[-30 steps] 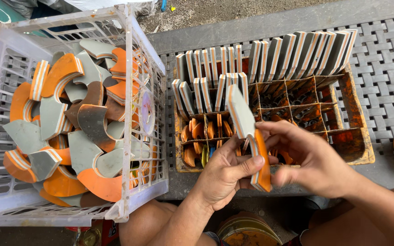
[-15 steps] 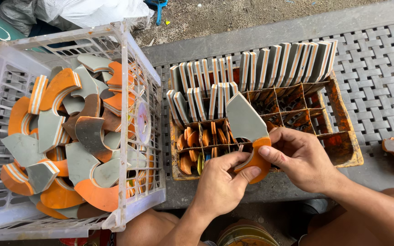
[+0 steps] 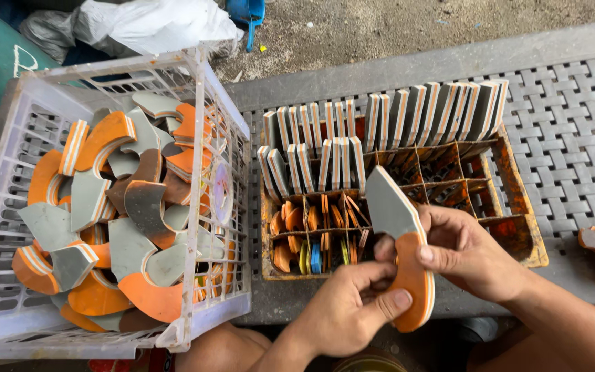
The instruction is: The person repeatedly picks up two curved ceramic tile pieces, one orange and one gray, and presses them together to form a single unit. They then place the assembled tile into a cardboard tray with vertical slots. The process is repeated continuously throughout the clip.
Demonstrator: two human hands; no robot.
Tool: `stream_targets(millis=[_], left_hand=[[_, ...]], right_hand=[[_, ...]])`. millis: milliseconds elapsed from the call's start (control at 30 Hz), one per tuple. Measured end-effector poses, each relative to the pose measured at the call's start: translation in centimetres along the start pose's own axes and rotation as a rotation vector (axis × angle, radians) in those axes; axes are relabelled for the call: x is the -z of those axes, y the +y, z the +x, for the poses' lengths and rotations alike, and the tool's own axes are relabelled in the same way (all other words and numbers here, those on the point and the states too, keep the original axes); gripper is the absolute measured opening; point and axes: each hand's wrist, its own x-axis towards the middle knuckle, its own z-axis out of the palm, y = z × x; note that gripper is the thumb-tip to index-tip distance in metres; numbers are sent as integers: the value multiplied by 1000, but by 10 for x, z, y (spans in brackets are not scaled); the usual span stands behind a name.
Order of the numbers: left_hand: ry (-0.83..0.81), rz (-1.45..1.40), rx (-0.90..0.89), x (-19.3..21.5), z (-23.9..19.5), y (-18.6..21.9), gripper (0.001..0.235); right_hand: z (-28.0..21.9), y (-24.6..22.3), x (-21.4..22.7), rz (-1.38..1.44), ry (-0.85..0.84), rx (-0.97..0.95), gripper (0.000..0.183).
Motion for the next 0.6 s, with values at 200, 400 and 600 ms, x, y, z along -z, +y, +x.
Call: stream_targets(millis=[200, 400, 600], left_hand=[[78, 55, 110, -9, -6, 11, 69], [83, 199, 68, -4, 1, 3, 81], [63, 274, 180, 1, 7, -7, 77]], right_hand=[[2, 11, 3, -154, 137, -20, 22], [5, 14, 7, -171, 173, -48, 22], [1, 11, 6, -240, 147, -58, 22]])
